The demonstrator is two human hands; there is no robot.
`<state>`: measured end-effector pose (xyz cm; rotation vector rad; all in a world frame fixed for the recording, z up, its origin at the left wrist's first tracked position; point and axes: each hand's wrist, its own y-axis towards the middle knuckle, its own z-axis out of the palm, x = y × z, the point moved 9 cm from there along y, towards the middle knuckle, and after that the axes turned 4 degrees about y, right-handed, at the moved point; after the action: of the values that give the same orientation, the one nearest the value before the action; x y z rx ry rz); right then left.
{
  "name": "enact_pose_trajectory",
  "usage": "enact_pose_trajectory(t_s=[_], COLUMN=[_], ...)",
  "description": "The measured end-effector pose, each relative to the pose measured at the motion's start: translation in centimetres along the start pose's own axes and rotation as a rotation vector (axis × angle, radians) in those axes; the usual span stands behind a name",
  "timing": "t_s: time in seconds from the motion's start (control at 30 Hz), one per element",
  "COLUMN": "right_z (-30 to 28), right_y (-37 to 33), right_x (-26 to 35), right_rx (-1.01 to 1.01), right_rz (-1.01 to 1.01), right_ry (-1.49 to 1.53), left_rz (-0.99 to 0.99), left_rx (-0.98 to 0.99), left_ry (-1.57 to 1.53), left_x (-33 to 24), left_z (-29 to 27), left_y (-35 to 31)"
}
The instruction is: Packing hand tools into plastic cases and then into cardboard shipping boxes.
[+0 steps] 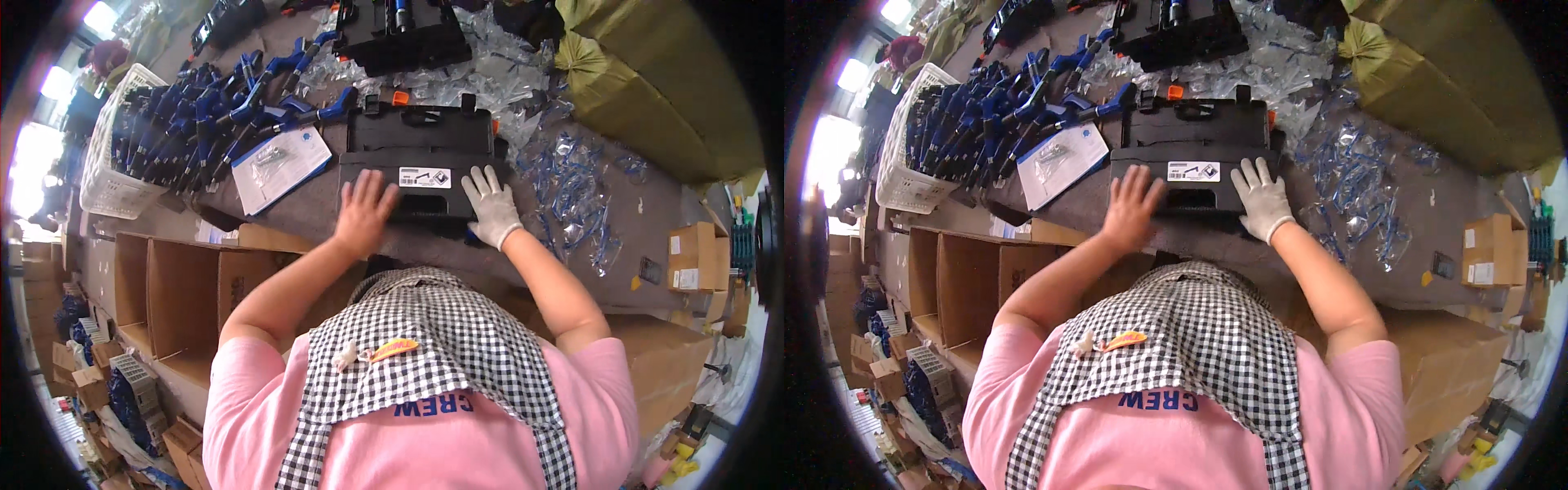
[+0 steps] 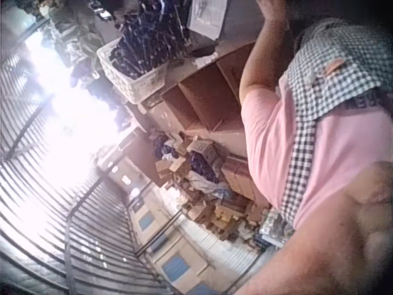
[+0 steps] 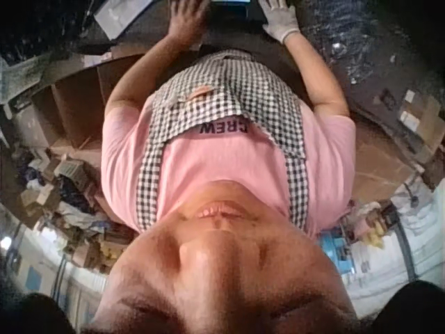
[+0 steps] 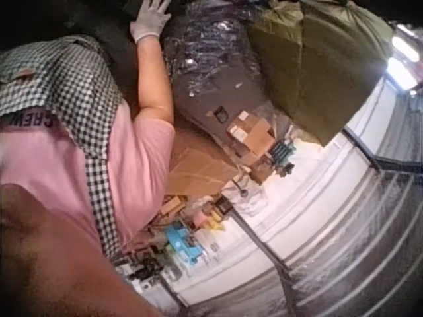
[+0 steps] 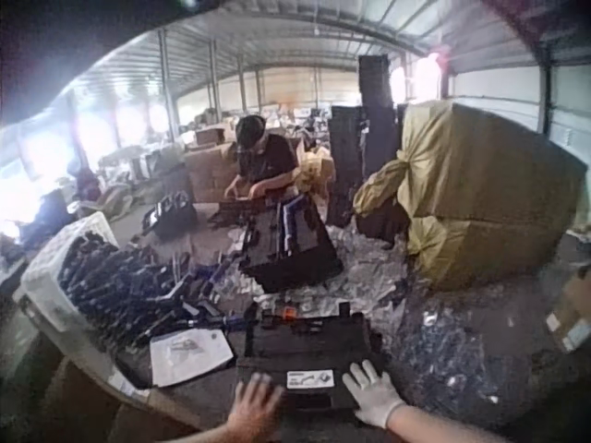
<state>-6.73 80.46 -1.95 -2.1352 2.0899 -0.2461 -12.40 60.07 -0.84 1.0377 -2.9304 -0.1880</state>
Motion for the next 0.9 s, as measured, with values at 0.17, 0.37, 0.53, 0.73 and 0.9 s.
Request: enact_pose_trajectory(t_s=[0.17, 0.37, 0.53, 0.73, 0.9], right_z=[-3.3, -0.3, 0.0, -11.2, -15.4], right_y=[-3.2, -4.9, -5.9, -3.5, 1.7], right_x=[-3.5, -12.6, -9.1, 12.6, 35.8], right_rx=[-0.535, -0.832, -0.738, -0.655, -0.200], right_rz=[-0.127, 0.256, 0.175, -0.533, -1.200], right_ry=[0.594, 1.392, 1.328, 0.816, 0.693], left_rz=[0.082, 0.015, -0.490, -1.177, -1.526], left_rx=[0.293, 0.239, -0.029, -0.262, -0.194], left_ry=[-0.182, -0.226, -0.098, 0.044, -0.548], left_x=[-7.6, -5.6, 4.1, 19.6, 27.4], left_z=[3.8, -3.0, -18.5, -25.4, -14.9], left_y=[3.9, 2.3, -10.0, -28.3, -42.1])
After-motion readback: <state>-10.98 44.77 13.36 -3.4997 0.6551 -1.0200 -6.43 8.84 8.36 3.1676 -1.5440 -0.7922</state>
